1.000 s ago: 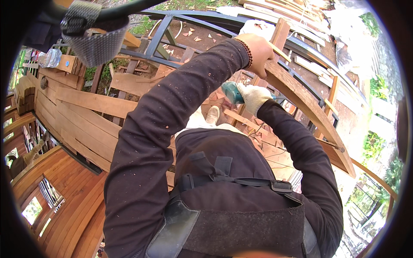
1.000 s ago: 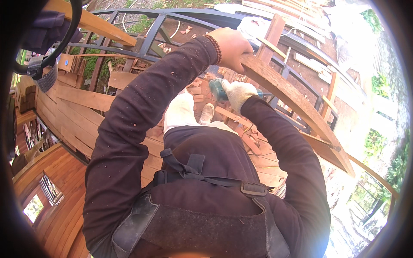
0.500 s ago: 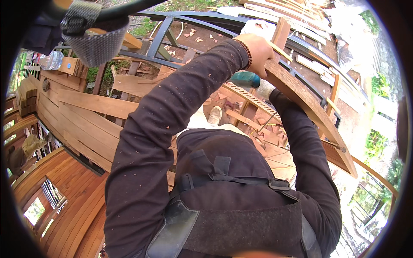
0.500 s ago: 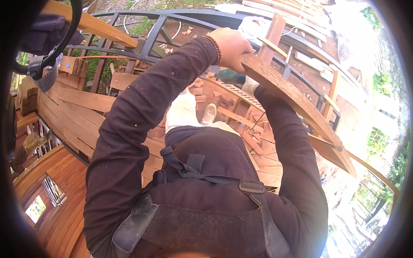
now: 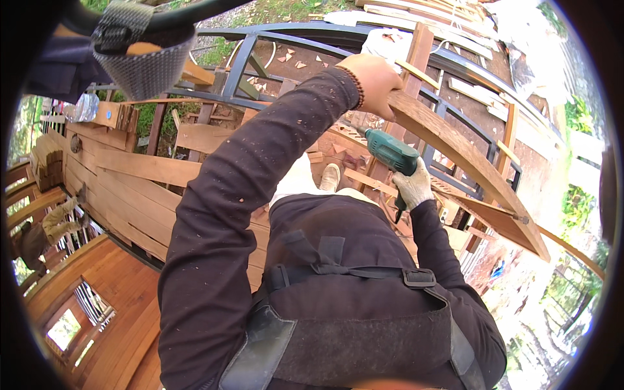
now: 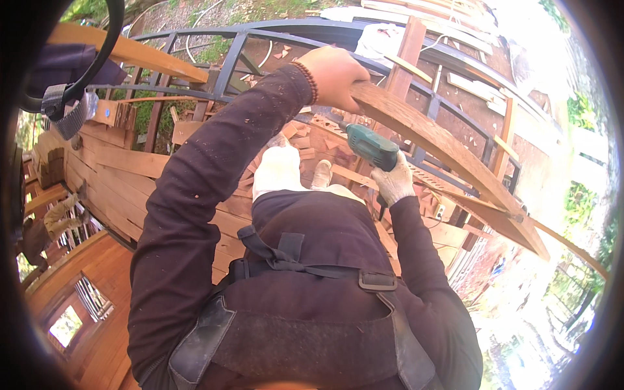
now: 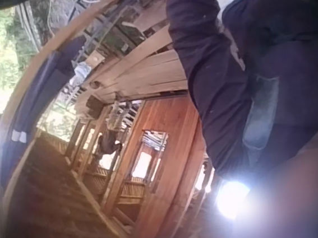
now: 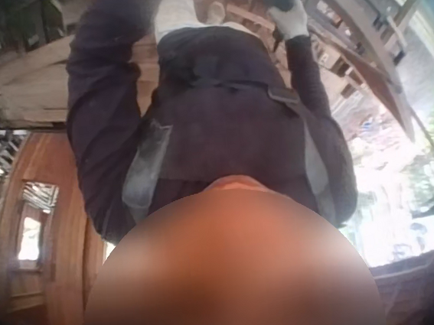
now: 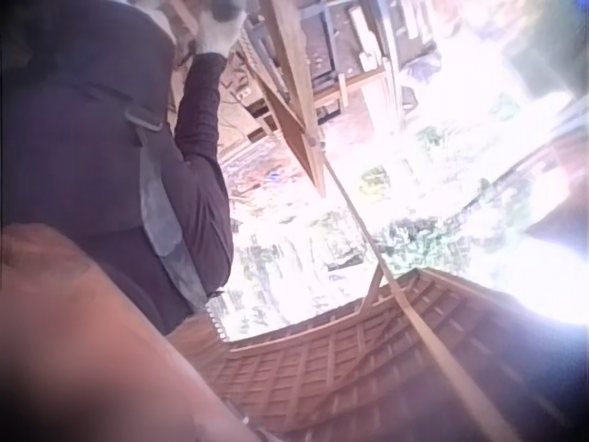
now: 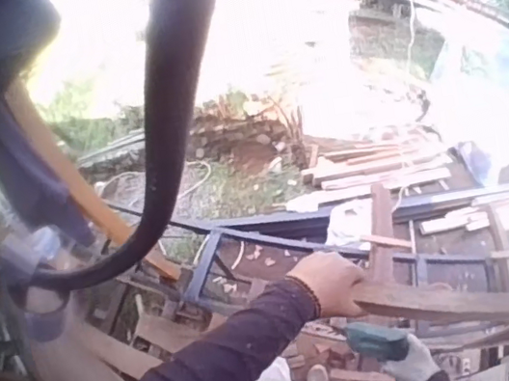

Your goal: The person uses a power drill to fasten a wooden slat onto a metal frame. They then pick up a second wooden piece, align it with the frame, and attempt to fit it into place.

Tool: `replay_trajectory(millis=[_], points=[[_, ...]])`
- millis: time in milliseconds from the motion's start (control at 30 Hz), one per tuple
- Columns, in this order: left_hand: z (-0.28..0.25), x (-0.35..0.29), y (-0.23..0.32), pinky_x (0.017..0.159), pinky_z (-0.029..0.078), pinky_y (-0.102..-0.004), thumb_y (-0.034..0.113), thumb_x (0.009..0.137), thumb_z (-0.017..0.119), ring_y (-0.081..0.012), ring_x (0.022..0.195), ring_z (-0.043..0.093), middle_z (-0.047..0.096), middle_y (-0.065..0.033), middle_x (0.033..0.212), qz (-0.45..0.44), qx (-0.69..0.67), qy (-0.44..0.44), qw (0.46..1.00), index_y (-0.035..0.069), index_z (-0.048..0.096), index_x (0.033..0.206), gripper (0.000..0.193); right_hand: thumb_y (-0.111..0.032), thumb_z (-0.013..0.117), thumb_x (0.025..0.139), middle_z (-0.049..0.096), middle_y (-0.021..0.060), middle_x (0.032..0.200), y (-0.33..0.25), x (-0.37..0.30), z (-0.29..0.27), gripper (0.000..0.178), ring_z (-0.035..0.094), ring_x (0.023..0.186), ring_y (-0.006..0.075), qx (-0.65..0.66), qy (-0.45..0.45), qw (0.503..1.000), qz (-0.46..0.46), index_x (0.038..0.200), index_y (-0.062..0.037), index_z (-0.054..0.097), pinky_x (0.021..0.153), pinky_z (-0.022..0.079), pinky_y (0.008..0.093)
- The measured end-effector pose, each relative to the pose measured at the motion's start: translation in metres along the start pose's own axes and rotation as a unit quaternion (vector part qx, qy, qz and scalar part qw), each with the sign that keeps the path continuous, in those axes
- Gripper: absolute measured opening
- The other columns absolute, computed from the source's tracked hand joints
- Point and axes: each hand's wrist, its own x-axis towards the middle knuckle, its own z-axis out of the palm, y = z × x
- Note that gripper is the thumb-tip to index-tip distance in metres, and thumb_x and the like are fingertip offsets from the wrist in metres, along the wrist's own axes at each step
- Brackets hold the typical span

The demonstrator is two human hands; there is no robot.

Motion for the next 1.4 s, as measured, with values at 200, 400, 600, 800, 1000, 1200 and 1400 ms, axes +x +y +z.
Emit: replay_trajectory(millis=[200, 400, 600, 800, 1000, 1200, 1400], points=[[0.000, -0.006, 0.006, 0.082, 0.060, -0.0450, 0.049, 0.073, 0.082, -0.0363, 0.083, 0.074, 0.076, -0.0152, 0.087, -0.014, -0.002, 0.002, 1.000, 0.012, 0.079, 0.101, 0.046, -0.008, 0.075, 0.079, 0.072, 0.0143, 0.119, 0.016, -0.023, 0.013, 0.058, 0.071, 0.108, 0.0227, 0.095, 0.018, 0.993, 0.073, 0.134, -0.0004, 0.056, 0.098, 0.055, 0.0355], [-0.003, -0.006, 0.019, 0.094, 0.057, -0.0494, 0.049, 0.074, 0.082, -0.0338, 0.094, 0.075, 0.079, -0.0133, 0.096, -0.065, 0.001, -0.068, 0.996, 0.014, 0.078, 0.115, 0.054, -0.009, 0.073, 0.080, 0.073, 0.0179, 0.123, 0.022, -0.037, 0.025, 0.061, 0.072, 0.114, 0.0260, 0.074, 0.025, 0.995, 0.057, 0.138, -0.0006, 0.055, 0.101, 0.054, 0.0358], [-0.007, 0.005, 0.019, 0.100, 0.054, -0.0537, 0.049, 0.075, 0.081, -0.0344, 0.095, 0.075, 0.079, -0.0140, 0.096, -0.058, -0.005, -0.099, 0.993, 0.015, 0.078, 0.116, 0.053, -0.012, 0.073, 0.082, 0.072, 0.0206, 0.127, 0.022, -0.046, 0.044, 0.066, 0.071, 0.120, 0.0288, 0.062, 0.064, 0.995, 0.049, 0.144, -0.0038, 0.051, 0.103, 0.054, 0.0379], [-0.021, 0.029, 0.010, 0.093, 0.058, -0.0465, 0.041, 0.077, 0.077, -0.0356, 0.096, 0.075, 0.078, -0.0168, 0.099, 0.025, 0.034, -0.175, 0.984, 0.011, 0.077, 0.117, 0.050, -0.016, 0.076, 0.085, 0.072, 0.0250, 0.122, -0.011, -0.045, 0.068, 0.062, 0.071, 0.115, 0.0394, 0.031, 0.081, 0.995, 0.048, 0.142, -0.0072, 0.051, 0.096, 0.057, 0.0434], [-0.021, 0.039, -0.002, 0.091, 0.059, -0.0463, 0.035, 0.079, 0.074, -0.0375, 0.097, 0.074, 0.077, -0.0213, 0.100, 0.093, -0.011, -0.202, 0.975, 0.006, 0.072, 0.126, 0.056, -0.019, 0.074, 0.088, 0.072, 0.0259, 0.119, -0.031, -0.045, 0.088, 0.063, 0.071, 0.109, 0.0432, -0.019, 0.083, 0.995, 0.059, 0.145, -0.0089, 0.048, 0.092, 0.057, 0.0470], [-0.017, 0.050, -0.013, 0.091, 0.059, -0.0474, 0.032, 0.080, 0.072, -0.0393, 0.098, 0.073, 0.076, -0.0224, 0.101, 0.116, -0.047, -0.201, 0.972, 0.004, 0.071, 0.125, 0.053, -0.019, 0.070, 0.088, 0.070, 0.0265, 0.123, -0.050, -0.052, 0.113, 0.067, 0.070, 0.109, 0.0441, -0.064, 0.097, 0.988, 0.102, 0.149, -0.0053, 0.045, 0.092, 0.057, 0.0480], [-0.020, 0.052, -0.016, 0.092, 0.058, -0.0472, 0.029, 0.080, 0.072, -0.0392, 0.101, 0.073, 0.076, -0.0231, 0.104, 0.099, -0.075, -0.247, 0.961, 0.006, 0.070, 0.124, 0.049, -0.018, 0.070, 0.087, 0.070, 0.0274, 0.123, -0.061, -0.043, 0.129, 0.070, 0.069, 0.110, 0.0443, -0.036, 0.125, 0.983, 0.132, 0.150, -0.0045, 0.044, 0.094, 0.056, 0.0483]])
